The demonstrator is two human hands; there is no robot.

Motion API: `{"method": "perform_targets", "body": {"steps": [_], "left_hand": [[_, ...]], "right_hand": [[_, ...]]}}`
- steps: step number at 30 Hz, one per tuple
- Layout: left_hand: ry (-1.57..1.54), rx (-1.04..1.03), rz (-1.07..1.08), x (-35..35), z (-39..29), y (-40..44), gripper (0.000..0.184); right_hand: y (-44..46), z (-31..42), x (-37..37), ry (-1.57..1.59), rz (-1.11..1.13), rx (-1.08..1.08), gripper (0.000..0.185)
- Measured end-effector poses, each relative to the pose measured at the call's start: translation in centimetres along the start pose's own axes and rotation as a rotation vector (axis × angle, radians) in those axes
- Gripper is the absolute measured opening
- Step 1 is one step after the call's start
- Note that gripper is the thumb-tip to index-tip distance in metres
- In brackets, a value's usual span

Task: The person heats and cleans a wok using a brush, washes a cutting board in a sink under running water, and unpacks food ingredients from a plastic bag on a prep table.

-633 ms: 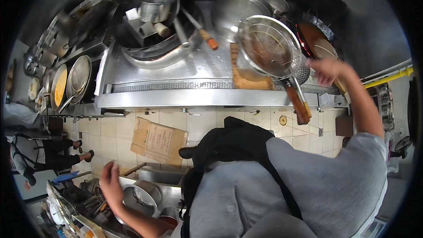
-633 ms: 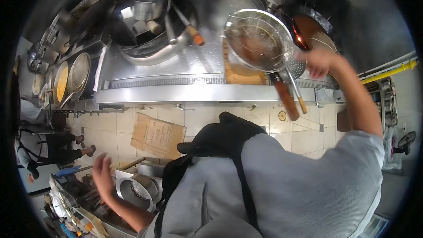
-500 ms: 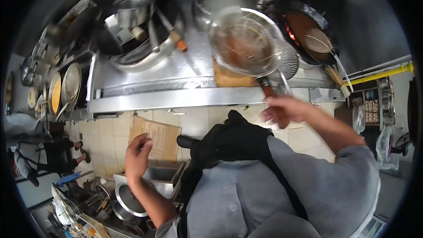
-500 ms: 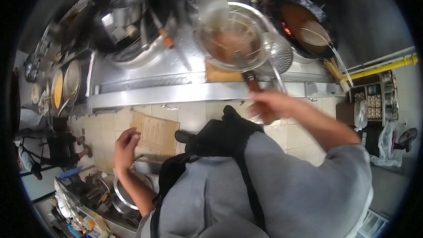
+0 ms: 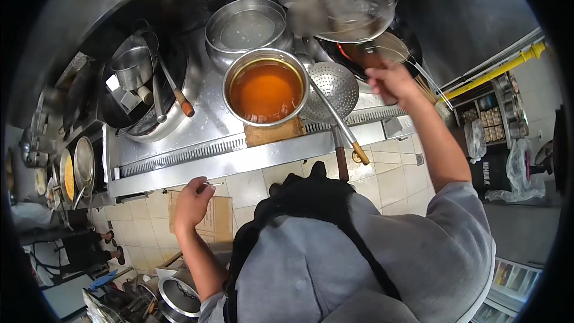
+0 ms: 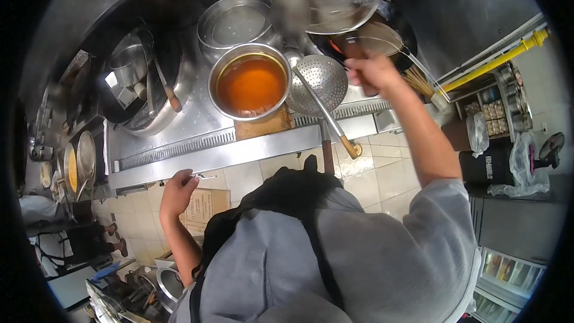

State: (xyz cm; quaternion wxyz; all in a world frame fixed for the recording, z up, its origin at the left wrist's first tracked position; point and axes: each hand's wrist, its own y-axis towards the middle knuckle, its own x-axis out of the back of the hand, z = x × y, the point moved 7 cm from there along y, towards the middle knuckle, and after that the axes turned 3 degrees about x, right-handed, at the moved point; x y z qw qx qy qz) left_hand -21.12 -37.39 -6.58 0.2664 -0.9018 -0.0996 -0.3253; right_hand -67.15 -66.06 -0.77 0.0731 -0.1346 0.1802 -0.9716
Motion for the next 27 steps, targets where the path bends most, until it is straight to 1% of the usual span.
{"method": "perform_targets", "body": {"steps": [1, 2, 3, 4, 5, 7, 9, 12, 13, 14, 15, 16, 17, 18, 20, 21, 22, 23, 24, 25, 26, 27], "left_hand": [[-0.037, -0.025, -0.014, 0.1, 0.2, -0.1, 0.043], [-0.051, -0.030, -0.009, -0.1, 1.0, -0.3, 0.043], [-0.077, 0.029, -0.005, -0.3, 2.9, -0.4, 0.044], [-0.100, 0.094, 0.003, -0.6, 4.6, -0.7, 0.045], [-0.093, 0.155, 0.046, -0.9, 5.8, -1.0, 0.046], [-0.096, 0.160, 0.065, -1.6, 7.8, -0.8, 0.046], [-0.127, 0.146, 0.080, -1.8, 8.1, -0.4, 0.046], [-0.089, 0.158, 0.086, -1.3, 6.7, 0.5, 0.045], [-0.096, 0.171, 0.084, -1.6, 6.4, 0.9, 0.045], [-0.115, 0.106, 0.094, -1.9, 5.7, 1.3, 0.044], [-0.133, 0.046, 0.105, -2.2, 5.1, 1.7, 0.043], [-0.131, 0.072, 0.103, -2.2, 5.0, 2.1, 0.043], [-0.148, 0.009, 0.115, -2.5, 4.0, 2.7, 0.042], [-0.171, -0.055, 0.125, -3.1, 2.9, 3.3, 0.041], [-0.257, -0.136, 0.124, -4.3, 0.5, 5.0, 0.040], [-0.259, -0.194, 0.088, -4.9, -0.8, 5.9, 0.042], [-0.257, -0.251, 0.052, -5.5, -2.3, 6.9, 0.043], [-0.240, -0.230, 0.035, -6.0, -3.9, 8.3, 0.045], [-0.219, -0.206, 0.015, -6.5, -5.5, 9.6, 0.048], [-0.269, -0.172, -0.071, -6.6, -6.9, 11.0, 0.049], [-0.320, -0.140, -0.163, -6.5, -8.2, 12.4, 0.051], [-0.299, -0.078, -0.228, -6.6, -8.8, 13.8, 0.050]], "right_hand": [[1.3, 0.5, 2.9, -0.020, -0.071, 0.171, 0.041], [0.9, 1.3, 6.0, -0.264, -0.257, 0.113, 0.045], [4.3, -0.7, 10.3, -0.386, -0.354, 0.273, 0.053], [4.0, -0.3, 11.9, -0.585, -0.412, 0.144, 0.062], [7.3, -2.3, 15.4, -0.729, -0.488, 0.424, 0.062], [9.6, -2.8, 16.6, -0.870, -0.555, 0.723, 0.063], [7.9, -2.9, 14.8, -1.021, -0.570, 0.182, 0.064], [9.3, -6.0, 15.3, -1.015, -0.562, 0.146, 0.066], [9.7, -7.0, 15.9, -1.073, -0.580, 0.120, 0.063], [9.3, -6.9, 15.6, -1.083, -0.565, 0.122, 0.063], [8.2, -6.1, 14.8, -1.184, -0.550, 0.097, 0.060], [7.1, -5.5, 13.3, -1.280, -0.526, 0.073, 0.058], [5.6, -4.2, 11.5, -1.317, -0.605, -0.011, 0.052], [5.9, -4.5, 10.2, -1.333, -0.579, -0.002, 0.052], [5.8, -1.3, 6.0, -1.302, -0.522, 0.653, 0.044], [5.5, -0.4, 1.9, -1.091, -0.347, 0.476, 0.032], [5.5, -0.7, -1.9, -0.873, -0.148, 0.477, 0.029], [5.4, -0.9, -5.6, -0.781, 0.029, 0.465, 0.030], [4.6, 0.0, -9.1, -0.827, 0.117, 0.498, 0.031], [4.8, 0.1, -11.4, -0.896, 0.148, 0.465, 0.034], [6.0, -0.1, -12.5, -0.895, 0.164, 0.480, 0.034], [7.9, -1.7, -13.3, -0.834, 0.218, 0.362, 0.035]]}}
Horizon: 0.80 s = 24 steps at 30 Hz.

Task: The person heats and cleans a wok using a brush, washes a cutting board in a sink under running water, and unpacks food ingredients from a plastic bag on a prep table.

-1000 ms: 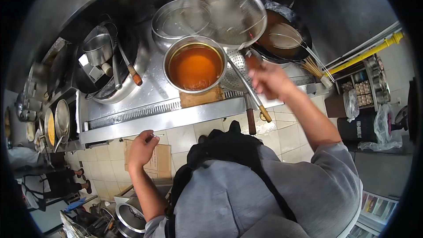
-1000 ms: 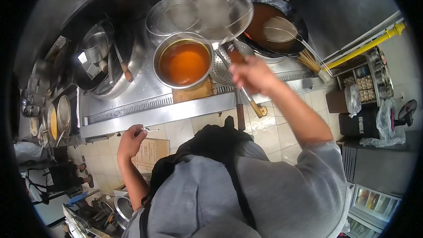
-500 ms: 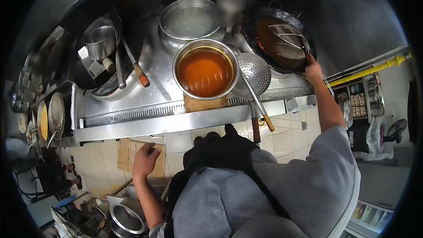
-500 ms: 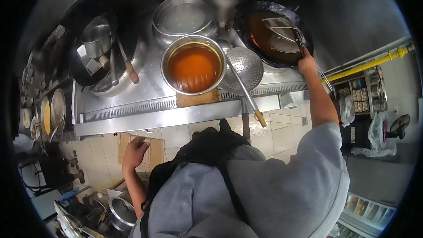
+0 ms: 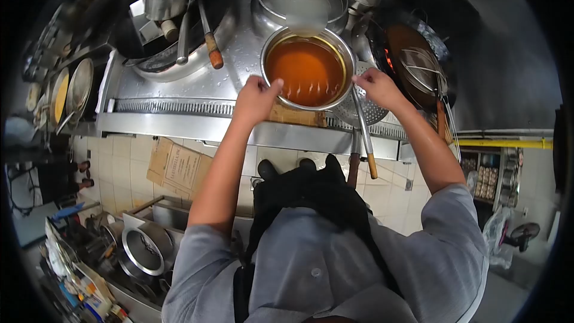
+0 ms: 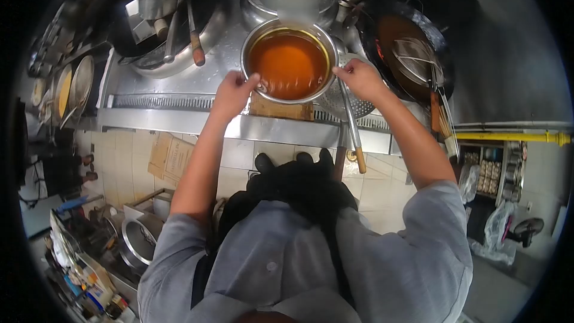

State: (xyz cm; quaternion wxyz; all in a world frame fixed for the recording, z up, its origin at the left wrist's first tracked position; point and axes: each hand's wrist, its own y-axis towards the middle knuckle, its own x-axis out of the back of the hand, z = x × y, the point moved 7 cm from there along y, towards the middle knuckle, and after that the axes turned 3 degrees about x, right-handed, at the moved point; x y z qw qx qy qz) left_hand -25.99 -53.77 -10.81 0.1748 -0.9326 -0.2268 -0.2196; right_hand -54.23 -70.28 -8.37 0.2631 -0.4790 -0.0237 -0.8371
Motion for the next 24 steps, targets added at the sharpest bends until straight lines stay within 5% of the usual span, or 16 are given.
{"method": "perform_targets", "body": {"steps": [5, 9, 16, 19, 24], "left_hand": [[0.137, -0.044, -0.177, -1.3, 2.5, 3.1, 0.042], [0.254, -0.056, -0.300, 0.1, 0.0, 2.9, 0.040], [0.063, 0.126, -0.477, -2.5, 2.3, 3.0, 0.036], [-0.257, 0.253, -0.576, -1.9, 2.0, -0.7, 0.042], [-0.318, 0.190, -0.846, -3.7, 3.1, -4.1, 0.051]], "right_hand": [[1.7, -1.3, -4.3, 0.417, 0.322, -0.116, 0.031], [3.0, -0.3, -3.5, 0.565, 0.181, -0.016, 0.020], [3.7, -0.9, -3.5, 0.512, 0.208, 0.010, 0.019], [4.8, -0.8, -3.7, 0.411, 0.236, 0.062, 0.023], [4.6, -0.3, -4.6, 0.303, 0.294, 0.000, 0.035]]}}
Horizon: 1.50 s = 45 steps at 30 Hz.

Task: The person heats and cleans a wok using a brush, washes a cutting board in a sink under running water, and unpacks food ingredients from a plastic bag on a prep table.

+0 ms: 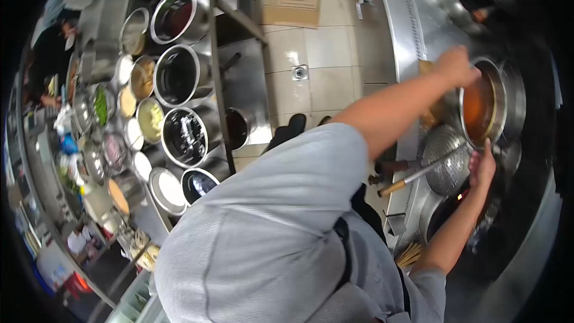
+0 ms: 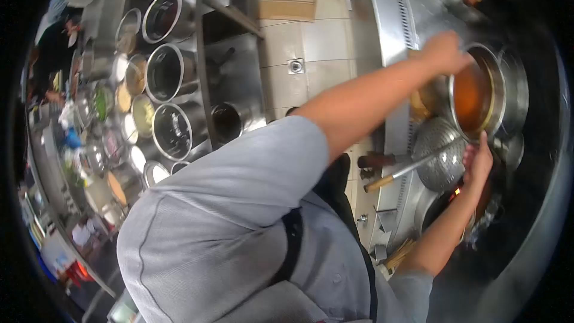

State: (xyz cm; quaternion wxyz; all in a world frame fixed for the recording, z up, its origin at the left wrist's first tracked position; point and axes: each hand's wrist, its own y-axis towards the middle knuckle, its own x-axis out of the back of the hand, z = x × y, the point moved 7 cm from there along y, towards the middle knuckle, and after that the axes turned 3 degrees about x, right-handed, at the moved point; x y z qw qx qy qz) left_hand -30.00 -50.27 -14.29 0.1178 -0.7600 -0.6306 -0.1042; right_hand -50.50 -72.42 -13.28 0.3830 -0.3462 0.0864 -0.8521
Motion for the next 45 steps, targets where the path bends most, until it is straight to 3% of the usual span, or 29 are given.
{"method": "perform_targets", "body": {"steps": [1, 3, 4, 5, 6, 10, 12, 15, 16, 17, 19, 20, 23, 28, 30, 34, 39, 45], "left_hand": [[-0.015, 0.062, 0.202, -2.3, 1.1, 1.1, 0.047], [0.341, -0.420, 0.194, -2.0, 1.1, -0.4, 0.026], [-0.015, -0.144, 0.348, 0.6, 4.0, -0.7, 0.028], [-0.183, 0.189, 0.292, 3.8, 6.3, -1.8, 0.037], [-0.064, 0.119, 0.180, 2.8, 6.2, -0.7, 0.039], [-0.119, 0.170, 0.179, 4.5, 7.8, -1.0, 0.034], [0.041, 0.200, 0.208, 4.6, 7.0, -1.5, 0.033], [-0.120, 0.239, 0.271, 4.3, 6.2, -1.2, 0.032], [-0.135, 0.281, 0.197, 4.3, 6.9, -0.6, 0.042], [-0.126, 0.280, 0.195, 4.0, 7.3, -0.9, 0.042], [0.171, -0.010, 0.049, 4.8, 5.8, -0.6, 0.046], [0.108, 0.072, 0.147, 4.5, 5.8, -0.7, 0.048], [-0.038, 0.136, 0.184, 3.4, 5.8, -0.7, 0.045], [-0.128, 0.101, 0.255, 1.7, 3.8, -1.4, 0.041], [-0.118, 0.086, 0.284, 0.6, 3.0, -1.6, 0.038], [-0.033, 0.056, 0.298, -0.4, 1.0, -1.7, 0.039], [0.108, -0.007, 0.227, -0.7, -0.1, -1.2, 0.036], [0.244, -0.073, 0.288, -0.1, -1.8, -0.8, 0.031]], "right_hand": [[0.0, 0.2, 2.0, 0.026, -0.053, -0.030, 0.036], [-2.3, 1.0, 1.5, -0.021, -0.084, -0.012, 0.036], [-2.7, 1.1, 0.4, -0.039, -0.045, 0.028, 0.034], [-2.4, 0.3, -0.5, -0.008, -0.016, 0.051, 0.032], [-1.5, 0.5, 0.8, 0.019, 0.004, 0.041, 0.029], [-1.4, -0.1, 0.0, 0.068, 0.070, 0.024, 0.027], [-1.6, 0.3, 0.6, 0.076, 0.056, 0.041, 0.028], [-2.0, 0.3, 1.1, 0.039, 0.040, 0.018, 0.030], [-2.2, 0.4, 1.2, 0.048, 0.038, 0.023, 0.032], [-2.4, 0.3, 1.1, 0.058, 0.040, 0.027, 0.033], [-2.6, -0.1, 1.1, 0.048, 0.063, 0.021, 0.034], [-2.9, -0.3, 1.1, 0.030, 0.078, 0.015, 0.035], [-3.0, -1.1, 1.0, 0.046, 0.082, 0.016, 0.036], [-2.5, -1.3, 0.9, 0.089, 0.085, 0.019, 0.033], [-2.2, -1.0, 1.5, 0.197, 0.000, 0.073, 0.032], [-0.6, -0.1, 2.9, 0.128, -0.159, 0.125, 0.032], [0.8, 0.4, 3.3, 0.049, -0.168, 0.138, 0.032], [2.9, -0.5, 2.4, 0.060, -0.142, 0.202, 0.034]]}}
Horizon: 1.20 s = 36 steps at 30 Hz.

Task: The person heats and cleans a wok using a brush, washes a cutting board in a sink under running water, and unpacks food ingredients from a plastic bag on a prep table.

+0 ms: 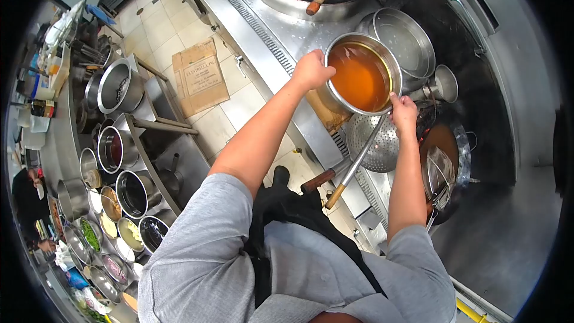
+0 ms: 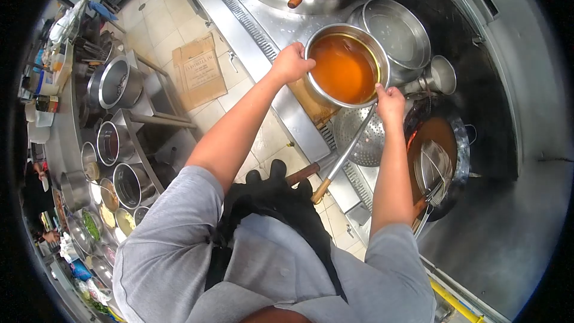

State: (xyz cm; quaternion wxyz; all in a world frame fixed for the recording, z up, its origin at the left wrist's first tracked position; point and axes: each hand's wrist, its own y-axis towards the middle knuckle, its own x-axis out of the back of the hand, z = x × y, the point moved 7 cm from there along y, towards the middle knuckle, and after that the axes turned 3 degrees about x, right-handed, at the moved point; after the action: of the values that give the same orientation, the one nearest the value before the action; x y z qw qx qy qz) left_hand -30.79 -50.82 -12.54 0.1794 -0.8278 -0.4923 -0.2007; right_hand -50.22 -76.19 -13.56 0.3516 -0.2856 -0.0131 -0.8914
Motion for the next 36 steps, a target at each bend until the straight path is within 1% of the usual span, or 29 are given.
{"method": "perform_targets", "body": {"steps": [1, 2, 3, 4, 6, 7, 8, 9, 10, 11, 12, 14, 16, 17, 18, 19, 20, 21, 22, 23, 24, 25, 26, 28, 30, 31, 33, 34, 36], "left_hand": [[0.020, -0.005, 0.022, -0.2, 0.1, 0.1, 0.032], [0.039, -0.008, 0.044, -0.4, 0.3, 0.3, 0.032], [0.006, -0.006, 0.065, -0.6, 0.6, 0.5, 0.035], [0.007, -0.002, 0.054, -0.8, 0.8, 0.7, 0.035], [-0.046, -0.176, -0.030, -0.8, 0.3, 0.9, 0.036], [-0.062, -0.183, -0.064, -0.7, 0.5, 0.9, 0.037], [-0.073, -0.180, -0.106, -0.9, 0.7, 0.8, 0.038], [-0.161, -0.149, -0.054, -0.6, 0.2, 0.3, 0.039], [-0.164, -0.074, -0.046, -0.7, 0.7, 0.5, 0.038], [-0.149, -0.075, -0.074, -1.1, 1.0, 0.9, 0.037], [-0.138, -0.089, -0.100, -1.0, 1.0, 1.1, 0.036], [-0.110, -0.122, -0.121, -0.3, 0.6, 0.4, 0.034], [-0.189, -0.078, -0.125, 0.7, 0.5, -0.6, 0.033], [-0.201, -0.077, -0.177, 1.6, 0.4, -1.2, 0.033], [-0.214, -0.091, -0.218, 2.5, -0.3, -1.8, 0.033], [-0.178, -0.120, -0.241, 3.7, -1.0, -2.5, 0.032], [-0.151, -0.153, -0.266, 5.3, -1.7, -3.6, 0.031], [-0.196, -0.118, -0.233, 7.6, -2.2, -5.3, 0.029], [-0.243, -0.082, -0.198, 9.5, -3.1, -6.7, 0.028], [-0.244, -0.087, -0.200, 10.9, -3.6, -7.7, 0.028], [-0.222, -0.068, -0.225, 12.4, -3.7, -9.2, 0.027], [-0.196, -0.038, -0.258, 13.8, -3.5, -10.6, 0.026], [-0.185, -0.018, -0.282, 15.0, -3.3, -11.9, 0.026], [-0.238, -0.029, -0.403, 17.5, -2.6, -15.2, 0.026], [-0.219, 0.041, -0.445, 19.3, -0.7, -18.1, 0.026], [-0.227, 0.065, -0.500, 20.2, 0.0, -19.9, 0.026], [-0.286, 0.068, -0.622, 21.5, 2.0, -22.6, 0.025], [-0.287, 0.075, -0.635, 21.8, 3.2, -23.7, 0.025], [-0.272, 0.146, -0.755, 22.7, 6.2, -26.8, 0.025]], "right_hand": [[1.4, -1.3, 0.3, -0.073, -0.057, 0.120, 0.034], [1.6, -0.6, 0.4, -0.146, -0.113, 0.241, 0.035], [1.6, -1.1, 0.6, -0.113, -0.120, 0.181, 0.030], [1.8, -1.4, 0.5, -0.112, -0.111, 0.188, 0.030], [2.0, -0.5, 0.1, -0.160, -0.147, 0.363, 0.020], [1.5, 0.1, 0.6, -0.225, -0.164, 0.324, 0.026], [3.3, -2.2, 0.5, -0.170, -0.158, 0.262, 0.033], [3.0, -1.7, -0.1, -0.046, -0.056, 0.233, 0.029], [2.2, -0.5, -0.7, 0.143, 0.002, 0.288, 0.020], [1.6, 0.5, -0.9, 0.102, -0.011, 0.247, 0.012], [2.3, 0.3, -0.6, 0.079, -0.029, 0.285, 0.007], [0.9, 2.1, -1.1, 0.251, -0.065, 0.266, 0.002], [2.1, 2.5, -0.4, 0.254, 0.037, 0.283, 0.005], [1.0, 3.7, -0.4, 0.233, 0.058, 0.291, 0.008], [-0.5, 5.8, -0.4, 0.216, 0.061, 0.302, 0.010], [-1.1, 7.0, 0.3, 0.088, 0.017, 0.296, 0.014], [-0.8, 7.3, 0.7, 0.132, 0.025, 0.309, 0.011], [-2.0, 9.0, 0.8, 0.116, 0.021, 0.302, 0.006], [-2.6, 10.8, 0.4, 0.127, 0.082, 0.332, 0.002], [-2.9, 11.6, 0.4, 0.098, 0.100, 0.329, 0.001], [-3.6, 12.7, -0.2, 0.072, 0.129, 0.328, 0.003], [-4.7, 13.9, -1.2, 0.134, 0.150, 0.339, 0.001], [-5.9, 15.0, -2.5, 0.197, 0.181, 0.347, 0.004], [-7.4, 16.2, -4.4, 0.226, 0.262, 0.373, 0.002], [-9.4, 17.5, -7.2, 0.237, 0.377, 0.388, 0.004], [-10.8, 18.1, -8.8, 0.221, 0.417, 0.382, 0.009], [-12.4, 18.3, -12.3, 0.184, 0.494, 0.390, 0.011], [-13.0, 18.6, -14.0, 0.140, 0.541, 0.403, 0.013], [-14.3, 18.0, -18.5, 0.145, 0.631, 0.444, 0.014]]}}
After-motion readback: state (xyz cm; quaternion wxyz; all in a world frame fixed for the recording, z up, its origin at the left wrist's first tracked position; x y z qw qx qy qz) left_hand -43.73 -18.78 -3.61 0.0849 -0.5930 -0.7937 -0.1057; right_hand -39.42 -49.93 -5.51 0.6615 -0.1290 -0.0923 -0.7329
